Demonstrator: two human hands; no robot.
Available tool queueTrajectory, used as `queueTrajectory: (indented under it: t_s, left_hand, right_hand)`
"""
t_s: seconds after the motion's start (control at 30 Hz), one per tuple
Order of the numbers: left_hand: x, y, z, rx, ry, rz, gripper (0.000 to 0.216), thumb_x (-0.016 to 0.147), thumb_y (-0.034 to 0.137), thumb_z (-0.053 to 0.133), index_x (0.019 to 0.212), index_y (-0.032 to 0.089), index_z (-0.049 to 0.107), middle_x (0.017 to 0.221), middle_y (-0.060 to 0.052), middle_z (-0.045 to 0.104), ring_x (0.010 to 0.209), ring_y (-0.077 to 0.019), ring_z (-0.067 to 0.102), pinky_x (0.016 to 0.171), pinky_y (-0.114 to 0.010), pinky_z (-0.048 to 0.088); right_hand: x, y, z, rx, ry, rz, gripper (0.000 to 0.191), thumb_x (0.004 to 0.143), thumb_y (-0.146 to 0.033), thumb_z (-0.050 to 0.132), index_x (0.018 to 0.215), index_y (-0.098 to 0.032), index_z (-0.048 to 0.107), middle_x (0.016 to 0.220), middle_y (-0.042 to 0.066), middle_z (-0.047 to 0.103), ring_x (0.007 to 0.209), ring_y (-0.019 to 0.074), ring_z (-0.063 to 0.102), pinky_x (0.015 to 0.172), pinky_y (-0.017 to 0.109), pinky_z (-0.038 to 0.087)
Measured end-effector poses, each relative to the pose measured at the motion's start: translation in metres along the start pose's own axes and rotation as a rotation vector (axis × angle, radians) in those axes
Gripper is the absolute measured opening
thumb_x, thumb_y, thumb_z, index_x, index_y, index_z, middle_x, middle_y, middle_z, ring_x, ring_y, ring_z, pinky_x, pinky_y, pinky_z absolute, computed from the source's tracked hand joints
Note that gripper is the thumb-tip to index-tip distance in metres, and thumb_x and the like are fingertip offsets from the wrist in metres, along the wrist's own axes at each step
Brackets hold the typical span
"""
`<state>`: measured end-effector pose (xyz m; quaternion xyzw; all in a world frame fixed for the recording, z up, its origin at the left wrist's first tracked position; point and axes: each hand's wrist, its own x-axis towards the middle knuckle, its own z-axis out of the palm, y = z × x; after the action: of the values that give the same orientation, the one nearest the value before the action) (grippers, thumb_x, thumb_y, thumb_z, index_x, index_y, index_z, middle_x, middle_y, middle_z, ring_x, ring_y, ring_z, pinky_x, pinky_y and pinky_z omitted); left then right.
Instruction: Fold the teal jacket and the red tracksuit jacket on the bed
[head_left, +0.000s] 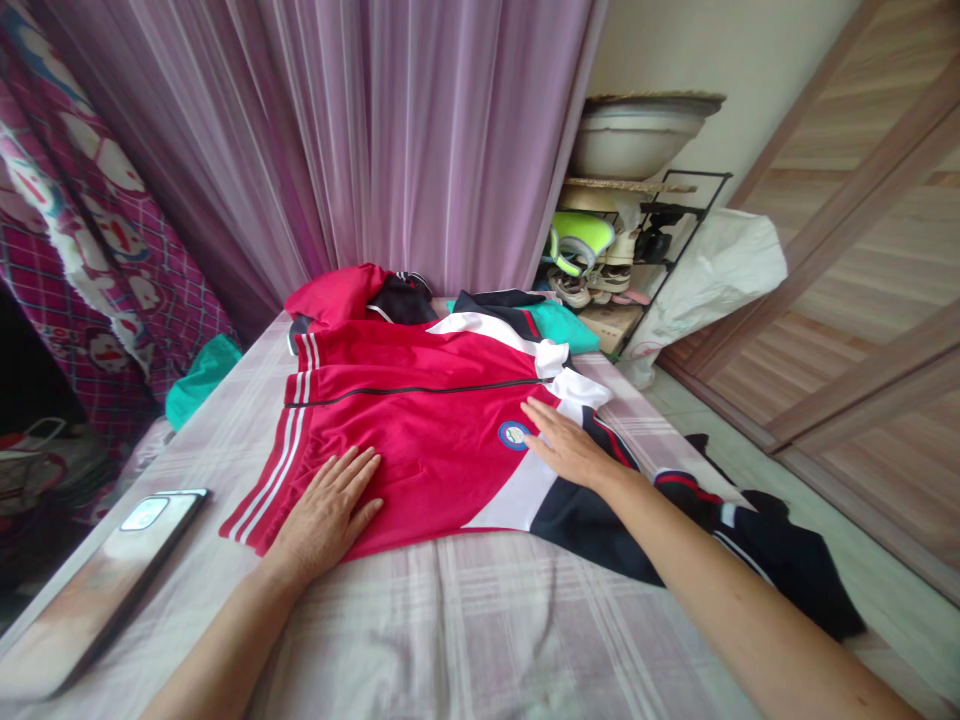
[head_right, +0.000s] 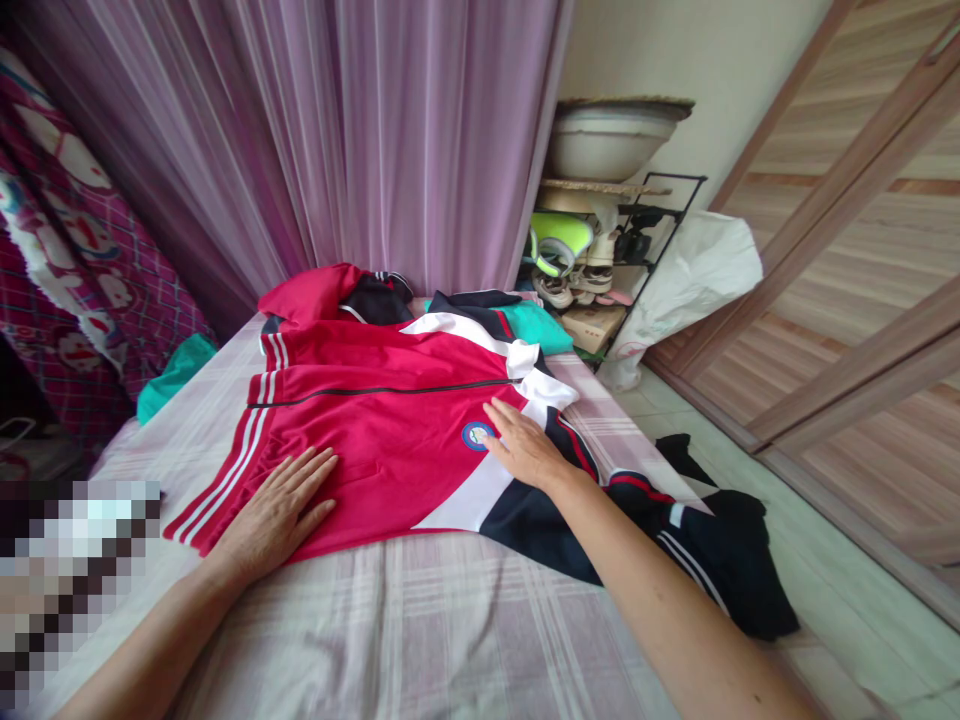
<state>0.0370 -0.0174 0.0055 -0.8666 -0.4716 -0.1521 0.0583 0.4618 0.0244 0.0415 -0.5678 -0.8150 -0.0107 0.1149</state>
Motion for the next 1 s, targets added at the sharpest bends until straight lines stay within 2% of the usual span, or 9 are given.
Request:
queueTrajectory:
  t_s: [0.1, 0.17, 0.27, 0.43, 0.6, 0.73, 0.83, 0.9, 1.0]
  left_hand:
    - [-0.001, 0.001, -0.001, -0.013, -0.046, -0.01, 0.063, 0.099, 0.058, 0.037, 0.152, 0.024, 0.042, 0.154, -0.009, 0.048, 0.144, -0.0271, 0.043, 0.118, -0.05, 0.035]
    - [0.0, 0.004, -0.004, -0.014, -0.063, -0.031, 0.062, 0.099, 0.058, 0.037, 0.151, 0.025, 0.045, 0.152, -0.01, 0.051, 0.141, -0.0277, 0.046, 0.117, -0.051, 0.037]
    - [0.003, 0.008, -0.011, -0.029, -0.07, -0.073, 0.058, 0.099, 0.057, 0.039, 0.146, 0.026, 0.05, 0.146, -0.01, 0.058, 0.133, -0.0279, 0.054, 0.111, -0.05, 0.044]
    - [0.009, 0.01, -0.022, -0.082, -0.025, -0.125, 0.051, 0.101, 0.051, 0.039, 0.14, 0.025, 0.057, 0.137, -0.01, 0.064, 0.124, -0.0254, 0.06, 0.105, -0.046, 0.049]
    - [0.009, 0.004, -0.027, 0.055, 0.019, -0.315, 0.053, 0.1, 0.052, 0.038, 0.143, 0.025, 0.053, 0.147, -0.01, 0.056, 0.14, -0.0287, 0.046, 0.115, -0.053, 0.037]
    - [0.001, -0.001, -0.02, 0.106, -0.083, -0.416, 0.059, 0.097, 0.059, 0.041, 0.145, 0.026, 0.051, 0.151, -0.009, 0.052, 0.145, -0.0305, 0.038, 0.117, -0.054, 0.032]
    - [-0.002, -0.003, -0.014, 0.103, -0.109, -0.391, 0.063, 0.096, 0.062, 0.04, 0.147, 0.026, 0.049, 0.154, -0.01, 0.048, 0.148, -0.0315, 0.034, 0.118, -0.055, 0.031]
    - [-0.003, -0.004, -0.012, 0.093, -0.098, -0.377, 0.063, 0.096, 0.063, 0.039, 0.148, 0.028, 0.048, 0.155, -0.009, 0.047, 0.148, -0.0321, 0.033, 0.118, -0.056, 0.031]
    - [-0.002, -0.004, -0.012, 0.074, -0.091, -0.369, 0.063, 0.096, 0.063, 0.04, 0.148, 0.028, 0.048, 0.156, -0.01, 0.046, 0.148, -0.0322, 0.033, 0.118, -0.057, 0.03]
  right_hand:
    - [-0.004, 0.023, 0.029, -0.103, -0.145, 0.126, 0.058, 0.097, -0.045, 0.035, 0.151, -0.024, 0.045, 0.158, 0.008, 0.043, 0.147, 0.0258, 0.036, 0.119, 0.049, 0.03]
    - [-0.01, 0.045, 0.039, -0.162, -0.121, 0.214, 0.058, 0.098, -0.044, 0.032, 0.15, -0.023, 0.046, 0.158, 0.009, 0.042, 0.147, 0.0248, 0.035, 0.119, 0.045, 0.032]
    - [-0.018, 0.066, 0.043, -0.214, -0.049, 0.222, 0.057, 0.098, -0.042, 0.029, 0.148, -0.022, 0.049, 0.156, 0.009, 0.045, 0.145, 0.0241, 0.04, 0.116, 0.043, 0.036]
    - [-0.022, 0.067, 0.048, -0.25, 0.034, 0.172, 0.054, 0.097, -0.037, 0.03, 0.143, -0.02, 0.055, 0.151, 0.01, 0.052, 0.14, 0.0247, 0.046, 0.111, 0.041, 0.043]
    - [-0.018, 0.072, 0.049, -0.253, 0.016, 0.155, 0.055, 0.095, -0.038, 0.032, 0.14, -0.019, 0.057, 0.148, 0.012, 0.055, 0.138, 0.027, 0.048, 0.11, 0.044, 0.045]
    - [0.001, 0.047, 0.031, -0.278, -0.07, 0.25, 0.057, 0.092, -0.045, 0.037, 0.136, -0.018, 0.061, 0.144, 0.016, 0.058, 0.134, 0.0331, 0.051, 0.109, 0.051, 0.044]
    - [0.016, 0.005, 0.021, -0.231, 0.0, 0.189, 0.061, 0.095, -0.047, 0.034, 0.147, -0.021, 0.051, 0.154, 0.014, 0.047, 0.142, 0.0324, 0.043, 0.112, 0.054, 0.038]
    - [0.02, -0.02, 0.023, -0.178, 0.002, 0.121, 0.06, 0.096, -0.048, 0.033, 0.151, -0.026, 0.046, 0.159, 0.009, 0.04, 0.146, 0.0298, 0.036, 0.116, 0.054, 0.032]
    - [0.017, -0.038, 0.036, -0.138, -0.113, 0.145, 0.058, 0.097, -0.048, 0.034, 0.15, -0.03, 0.046, 0.16, 0.007, 0.04, 0.147, 0.0292, 0.035, 0.116, 0.056, 0.03]
